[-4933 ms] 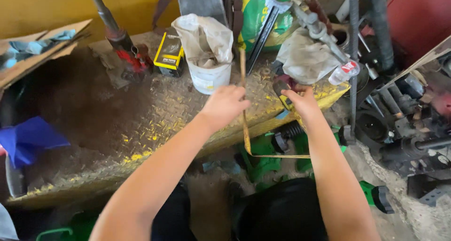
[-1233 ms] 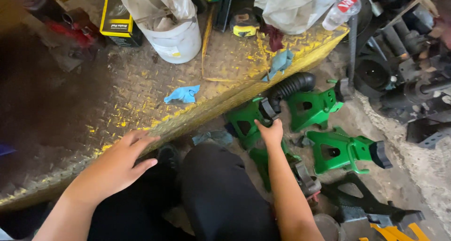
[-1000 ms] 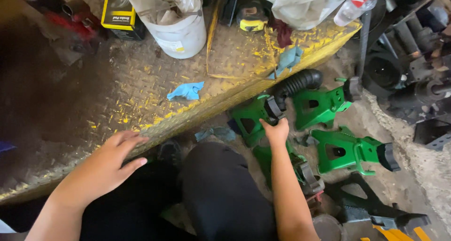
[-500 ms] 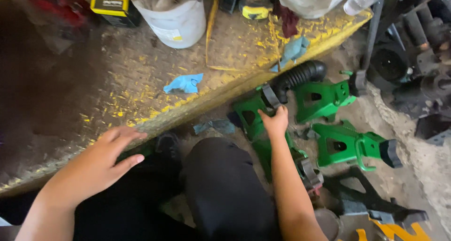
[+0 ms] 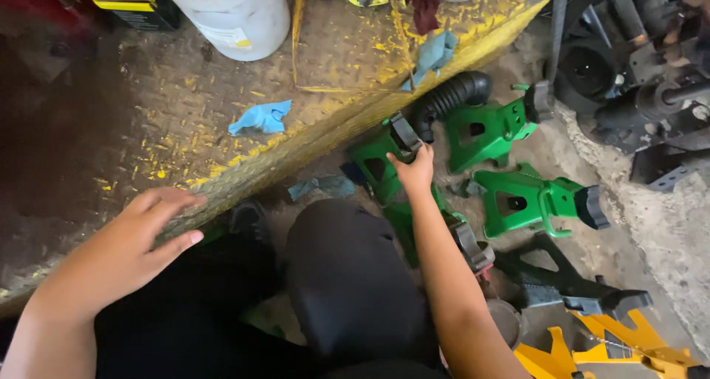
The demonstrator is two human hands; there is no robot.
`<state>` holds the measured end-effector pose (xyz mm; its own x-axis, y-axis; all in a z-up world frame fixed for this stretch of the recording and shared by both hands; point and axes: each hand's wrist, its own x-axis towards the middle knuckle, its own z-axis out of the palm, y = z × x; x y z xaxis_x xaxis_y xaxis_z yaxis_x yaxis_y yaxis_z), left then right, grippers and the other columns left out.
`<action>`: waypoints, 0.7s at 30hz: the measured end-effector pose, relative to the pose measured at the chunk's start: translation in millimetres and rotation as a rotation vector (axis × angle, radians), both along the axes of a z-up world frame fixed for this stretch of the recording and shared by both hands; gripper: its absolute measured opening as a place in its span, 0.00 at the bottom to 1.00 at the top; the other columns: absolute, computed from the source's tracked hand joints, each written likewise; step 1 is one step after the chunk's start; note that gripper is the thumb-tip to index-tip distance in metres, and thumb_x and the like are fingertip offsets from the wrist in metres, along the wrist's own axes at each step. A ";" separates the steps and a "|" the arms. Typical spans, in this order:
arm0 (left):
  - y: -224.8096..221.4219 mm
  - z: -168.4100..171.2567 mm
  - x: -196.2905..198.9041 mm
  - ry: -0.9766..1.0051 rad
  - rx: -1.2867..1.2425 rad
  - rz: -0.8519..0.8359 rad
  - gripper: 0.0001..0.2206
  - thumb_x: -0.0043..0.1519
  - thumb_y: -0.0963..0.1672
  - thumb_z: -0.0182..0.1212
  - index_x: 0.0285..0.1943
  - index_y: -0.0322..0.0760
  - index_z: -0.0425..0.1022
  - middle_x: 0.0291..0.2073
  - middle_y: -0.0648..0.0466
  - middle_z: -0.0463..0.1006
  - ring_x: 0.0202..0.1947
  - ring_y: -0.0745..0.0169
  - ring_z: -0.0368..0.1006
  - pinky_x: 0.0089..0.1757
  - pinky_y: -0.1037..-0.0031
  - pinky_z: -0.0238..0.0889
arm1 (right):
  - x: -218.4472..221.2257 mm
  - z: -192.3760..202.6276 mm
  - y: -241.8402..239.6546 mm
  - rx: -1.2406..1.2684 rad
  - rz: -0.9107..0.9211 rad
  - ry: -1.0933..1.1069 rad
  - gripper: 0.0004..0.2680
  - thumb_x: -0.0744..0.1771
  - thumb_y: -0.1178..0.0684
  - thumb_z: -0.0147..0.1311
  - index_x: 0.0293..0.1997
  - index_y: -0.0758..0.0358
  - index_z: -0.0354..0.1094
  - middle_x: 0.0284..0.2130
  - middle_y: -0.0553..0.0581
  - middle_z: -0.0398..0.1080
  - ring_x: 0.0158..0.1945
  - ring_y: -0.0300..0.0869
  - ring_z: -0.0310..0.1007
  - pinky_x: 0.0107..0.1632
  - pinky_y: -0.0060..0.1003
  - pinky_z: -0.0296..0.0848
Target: Cleaning and assembling automotive jack stands on a workbench.
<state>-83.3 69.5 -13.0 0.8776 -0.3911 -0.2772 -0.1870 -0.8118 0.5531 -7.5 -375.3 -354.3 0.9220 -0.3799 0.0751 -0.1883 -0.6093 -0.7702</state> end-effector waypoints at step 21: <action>1.5 4.1 -4.0 0.076 0.041 0.034 0.25 0.58 0.51 0.64 0.63 0.38 0.72 0.58 0.48 0.72 0.59 0.52 0.69 0.56 0.65 0.62 | -194.5 116.1 -104.0 0.020 0.140 0.334 0.30 0.58 0.42 0.71 0.63 0.63 0.62 0.49 0.66 0.74 0.53 0.53 0.76 0.57 0.47 0.72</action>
<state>-87.3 71.0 -9.0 0.8660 -0.3481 -0.3591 -0.1174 -0.8394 0.5306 -202.0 -479.2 -238.2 0.9374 -0.2467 -0.2457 -0.3478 -0.6322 -0.6924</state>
